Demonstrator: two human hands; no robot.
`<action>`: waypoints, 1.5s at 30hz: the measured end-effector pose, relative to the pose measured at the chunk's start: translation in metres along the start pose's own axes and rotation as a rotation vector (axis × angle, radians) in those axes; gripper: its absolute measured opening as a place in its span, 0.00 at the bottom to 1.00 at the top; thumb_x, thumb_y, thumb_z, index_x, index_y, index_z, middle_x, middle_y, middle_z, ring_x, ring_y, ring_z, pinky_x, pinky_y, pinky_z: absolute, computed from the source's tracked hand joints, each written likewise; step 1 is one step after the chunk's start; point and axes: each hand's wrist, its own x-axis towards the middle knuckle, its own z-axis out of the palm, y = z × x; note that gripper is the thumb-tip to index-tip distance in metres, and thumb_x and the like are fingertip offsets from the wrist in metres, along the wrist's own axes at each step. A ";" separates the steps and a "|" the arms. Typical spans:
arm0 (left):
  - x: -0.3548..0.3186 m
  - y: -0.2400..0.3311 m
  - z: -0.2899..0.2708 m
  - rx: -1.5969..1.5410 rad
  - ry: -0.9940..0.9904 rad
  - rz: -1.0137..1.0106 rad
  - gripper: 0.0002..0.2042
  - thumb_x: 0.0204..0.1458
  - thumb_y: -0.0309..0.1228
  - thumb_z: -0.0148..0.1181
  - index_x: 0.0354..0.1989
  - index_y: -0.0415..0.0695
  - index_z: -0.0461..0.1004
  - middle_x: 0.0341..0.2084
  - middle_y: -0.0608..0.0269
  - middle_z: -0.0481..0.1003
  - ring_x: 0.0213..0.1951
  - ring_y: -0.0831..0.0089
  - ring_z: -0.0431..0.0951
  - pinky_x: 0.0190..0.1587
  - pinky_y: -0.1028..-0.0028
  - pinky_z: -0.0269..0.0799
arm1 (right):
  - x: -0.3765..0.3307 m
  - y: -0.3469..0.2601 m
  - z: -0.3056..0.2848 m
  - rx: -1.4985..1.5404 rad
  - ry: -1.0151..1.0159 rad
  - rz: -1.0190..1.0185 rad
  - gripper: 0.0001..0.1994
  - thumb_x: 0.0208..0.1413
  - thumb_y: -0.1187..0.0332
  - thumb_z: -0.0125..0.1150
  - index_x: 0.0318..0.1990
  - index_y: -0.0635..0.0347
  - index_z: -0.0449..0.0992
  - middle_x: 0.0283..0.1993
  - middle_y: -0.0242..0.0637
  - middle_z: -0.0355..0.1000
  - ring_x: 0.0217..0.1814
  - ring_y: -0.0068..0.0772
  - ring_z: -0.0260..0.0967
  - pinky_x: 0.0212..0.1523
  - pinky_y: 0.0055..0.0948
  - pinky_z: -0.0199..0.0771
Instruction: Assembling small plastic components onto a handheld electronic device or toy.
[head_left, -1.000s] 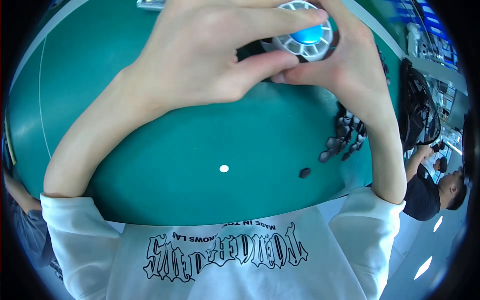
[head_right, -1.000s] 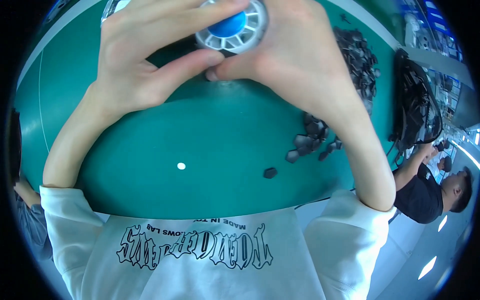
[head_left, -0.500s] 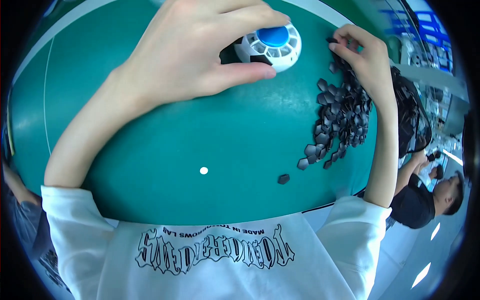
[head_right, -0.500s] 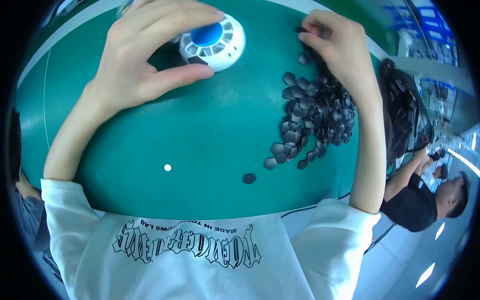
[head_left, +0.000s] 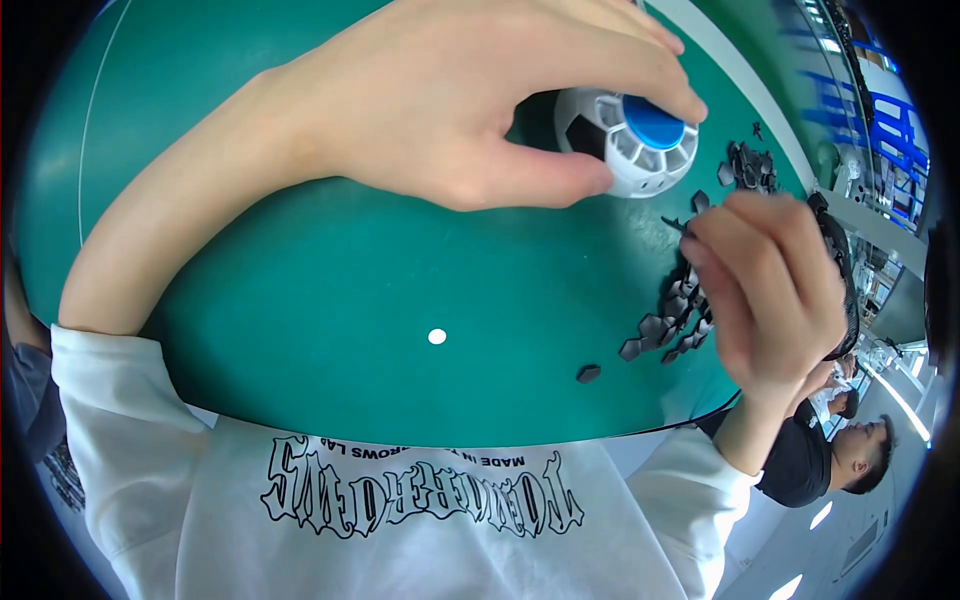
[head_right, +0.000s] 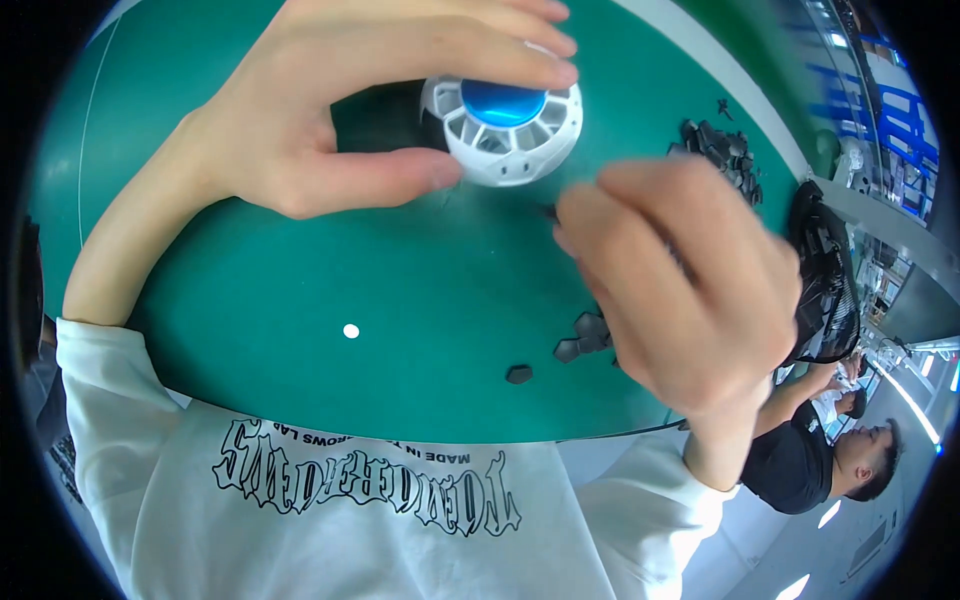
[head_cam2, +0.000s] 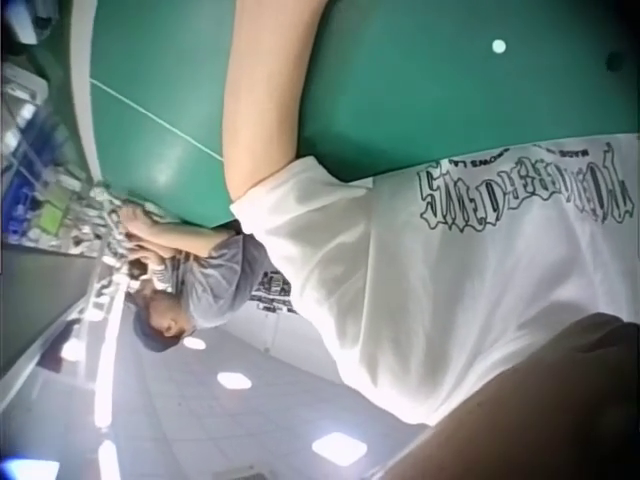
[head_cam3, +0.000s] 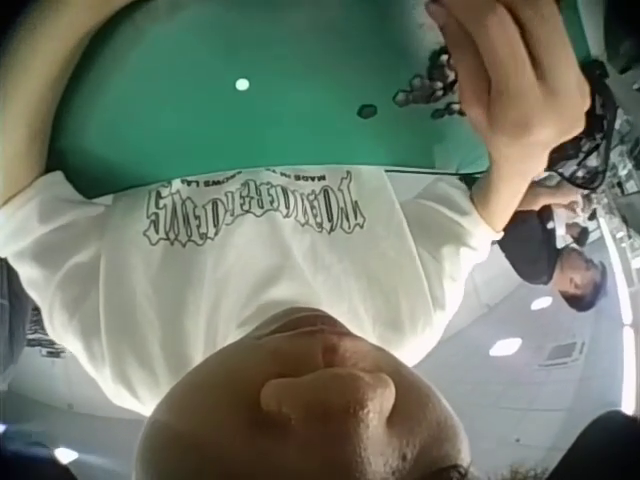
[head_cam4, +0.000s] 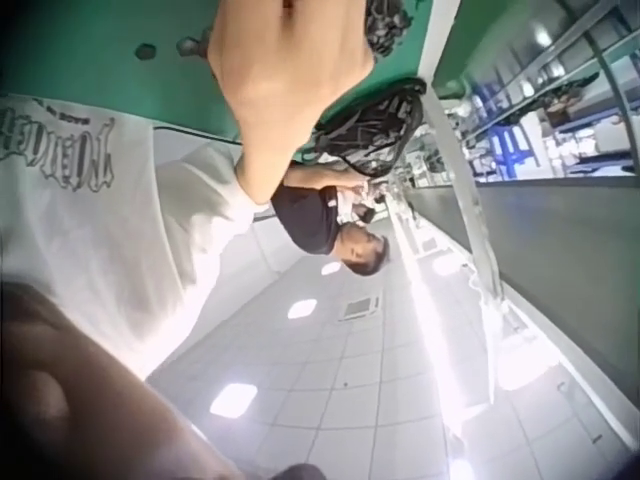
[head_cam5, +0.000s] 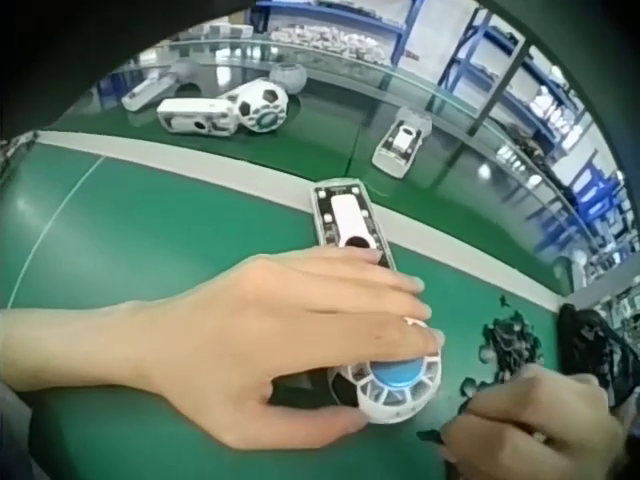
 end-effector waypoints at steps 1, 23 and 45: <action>0.003 -0.002 -0.006 -0.007 -0.001 -0.033 0.26 0.47 0.29 0.70 0.57 0.37 0.76 0.51 0.44 0.78 0.57 0.46 0.77 0.61 0.55 0.72 | 0.012 -0.003 -0.005 0.050 -0.051 0.065 0.12 0.38 0.82 0.73 0.34 0.68 0.79 0.34 0.40 0.73 0.31 0.40 0.73 0.30 0.28 0.72; 0.041 0.040 0.002 0.135 -0.159 -0.295 0.25 0.46 0.30 0.71 0.55 0.39 0.78 0.51 0.45 0.77 0.51 0.49 0.79 0.53 0.59 0.76 | 0.027 0.071 -0.007 0.205 -0.267 0.273 0.32 0.33 0.62 0.84 0.45 0.62 0.70 0.38 0.35 0.72 0.35 0.29 0.71 0.32 0.25 0.71; 0.055 0.041 0.004 -0.006 -0.298 -0.496 0.25 0.43 0.28 0.70 0.54 0.39 0.80 0.56 0.47 0.77 0.56 0.50 0.78 0.59 0.58 0.73 | 0.073 0.035 0.008 0.909 -0.547 0.909 0.58 0.43 0.68 0.83 0.78 0.59 0.45 0.55 0.44 0.75 0.54 0.32 0.76 0.49 0.28 0.79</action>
